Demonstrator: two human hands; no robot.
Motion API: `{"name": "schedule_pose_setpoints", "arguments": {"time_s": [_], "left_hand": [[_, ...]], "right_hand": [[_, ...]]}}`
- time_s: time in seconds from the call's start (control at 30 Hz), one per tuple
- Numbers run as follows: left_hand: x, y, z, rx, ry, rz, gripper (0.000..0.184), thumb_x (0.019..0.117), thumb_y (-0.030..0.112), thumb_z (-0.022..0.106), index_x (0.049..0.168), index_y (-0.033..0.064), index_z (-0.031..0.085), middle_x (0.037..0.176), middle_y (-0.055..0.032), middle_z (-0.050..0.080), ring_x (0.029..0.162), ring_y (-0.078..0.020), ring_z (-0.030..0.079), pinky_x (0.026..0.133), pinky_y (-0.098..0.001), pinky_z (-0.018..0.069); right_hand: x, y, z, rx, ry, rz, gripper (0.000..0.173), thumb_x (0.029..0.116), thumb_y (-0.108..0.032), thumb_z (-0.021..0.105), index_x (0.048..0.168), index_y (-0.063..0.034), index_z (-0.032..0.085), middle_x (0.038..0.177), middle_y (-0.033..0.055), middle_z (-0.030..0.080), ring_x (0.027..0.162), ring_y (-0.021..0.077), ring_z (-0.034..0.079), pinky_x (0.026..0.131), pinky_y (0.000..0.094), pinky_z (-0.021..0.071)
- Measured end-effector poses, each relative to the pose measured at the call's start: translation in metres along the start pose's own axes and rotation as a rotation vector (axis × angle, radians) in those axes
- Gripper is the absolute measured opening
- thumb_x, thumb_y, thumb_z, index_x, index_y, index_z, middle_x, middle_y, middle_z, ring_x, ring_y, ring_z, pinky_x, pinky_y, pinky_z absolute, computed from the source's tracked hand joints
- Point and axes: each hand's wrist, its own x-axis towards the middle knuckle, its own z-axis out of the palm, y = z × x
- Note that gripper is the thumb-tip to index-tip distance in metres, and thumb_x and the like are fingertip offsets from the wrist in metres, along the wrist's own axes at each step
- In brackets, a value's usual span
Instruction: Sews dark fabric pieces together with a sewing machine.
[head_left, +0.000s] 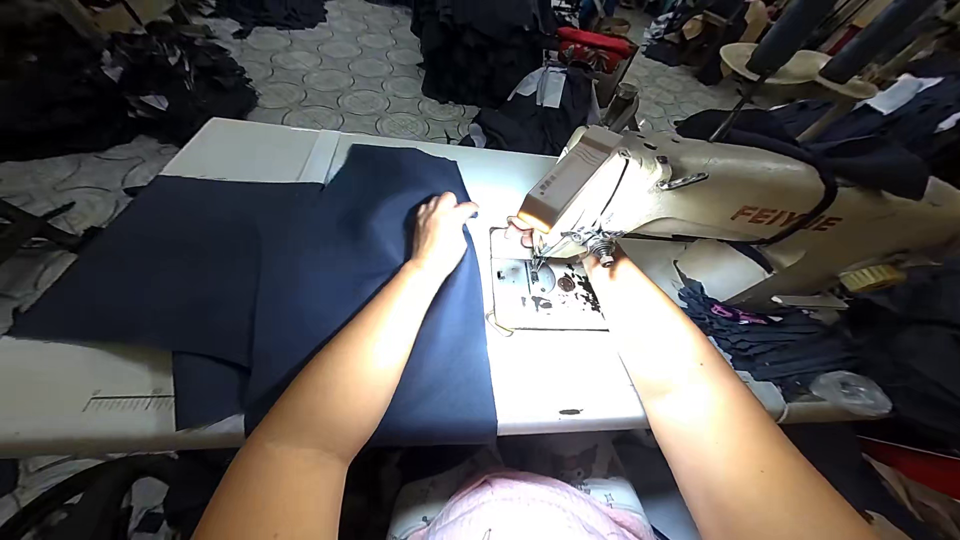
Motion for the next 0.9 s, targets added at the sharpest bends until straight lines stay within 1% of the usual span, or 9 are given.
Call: {"name": "schedule_pose_setpoints", "arguments": {"time_s": [0.07,0.17,0.33,0.43,0.47,0.57,0.7,0.8,0.9], "left_hand": [[-0.007,0.01,0.007,0.051,-0.071,0.107,0.046,0.0921,-0.005,0.052,0.123,0.0188,0.076,0.114,-0.0247,0.067,0.113,-0.0441,0.063,0.098,-0.0619,0.0436],[-0.017,0.021,0.016,-0.005,-0.157,0.273,0.041,0.09,-0.005,0.052,0.109,0.0174,0.081,0.104,-0.0202,0.068,0.105,-0.0392,0.063,0.092,-0.0572,0.0445],[-0.028,0.028,0.026,-0.243,-0.034,0.505,0.019,0.0844,-0.002,0.053,0.073,0.0015,0.068,0.078,-0.0178,0.057,0.085,-0.0374,0.061,0.08,-0.0507,0.0482],[-0.034,0.027,0.021,-0.243,-0.017,0.469,0.019,0.0824,-0.005,0.053,0.068,0.0,0.064,0.078,-0.019,0.056,0.085,-0.0377,0.06,0.082,-0.0505,0.0486],[-0.036,0.025,0.019,-0.232,-0.035,0.448,0.018,0.083,-0.005,0.054,0.069,-0.0001,0.065,0.08,-0.0194,0.057,0.087,-0.0383,0.061,0.083,-0.0516,0.0488],[-0.045,0.021,0.015,-0.191,-0.04,0.423,0.017,0.0835,-0.002,0.055,0.068,0.0,0.063,0.083,-0.0202,0.058,0.089,-0.0392,0.061,0.082,-0.0529,0.0485],[-0.072,0.027,0.0,-0.251,0.023,0.382,0.018,0.0901,-0.006,0.047,0.082,-0.0035,0.063,0.083,-0.0188,0.062,0.084,-0.0341,0.065,0.078,-0.0459,0.0536],[-0.105,0.045,-0.023,-0.219,0.035,0.244,0.022,0.0985,0.021,0.058,0.104,-0.0005,0.061,0.081,-0.0131,0.066,0.073,-0.0267,0.068,0.066,-0.0434,0.0559],[-0.14,0.074,-0.044,-0.154,0.012,0.336,0.051,0.0779,0.034,0.079,0.111,-0.0008,0.062,0.081,-0.0107,0.069,0.069,-0.0241,0.069,0.061,-0.043,0.0573]], "right_hand": [[0.026,0.007,-0.006,-0.09,-0.058,0.252,0.034,0.1089,-0.001,0.039,0.138,0.0125,0.049,0.135,0.022,0.059,0.124,0.0167,0.057,0.108,0.0287,0.0419],[0.072,0.039,-0.002,0.225,-0.244,0.485,0.02,0.1094,-0.006,0.035,0.104,-0.0026,0.054,0.079,0.0031,0.057,0.063,0.0047,0.053,0.06,0.0188,0.0475],[0.067,0.056,0.002,0.357,-0.575,0.22,0.036,0.1008,0.003,0.036,0.075,-0.0153,0.054,0.052,-0.0119,0.045,0.041,-0.0051,0.033,0.041,0.0107,0.0289],[0.054,0.048,0.02,0.227,-0.306,0.219,0.025,0.0994,0.005,0.049,0.082,-0.0126,0.055,0.057,-0.0105,0.047,0.047,-0.005,0.04,0.047,0.0112,0.0354],[0.05,0.044,0.023,0.139,-0.25,0.179,0.01,0.0982,0.001,0.059,0.096,-0.0092,0.06,0.072,-0.0067,0.056,0.06,-0.0045,0.049,0.058,0.0125,0.0438],[0.047,0.045,0.029,-0.123,-0.207,0.089,0.049,0.0868,-0.013,0.08,0.129,0.0037,0.062,0.124,0.0196,0.067,0.117,0.0247,0.063,0.104,0.0455,0.0494],[0.014,0.033,0.024,-0.503,-0.189,0.036,0.031,0.0994,-0.024,0.063,0.116,0.0013,0.069,0.115,0.0246,0.07,0.113,0.0414,0.066,0.097,0.0621,0.0503],[-0.053,0.025,0.03,-0.534,-0.034,-0.346,0.033,0.0928,-0.015,0.069,0.123,-0.0021,0.065,0.101,0.0194,0.069,0.094,0.0366,0.069,0.081,0.0569,0.056],[-0.083,0.025,0.044,-0.433,-0.007,-0.857,0.052,0.0787,-0.011,0.075,0.13,-0.0086,0.069,0.128,0.0225,0.064,0.124,0.0417,0.058,0.103,0.0603,0.0462]]}}
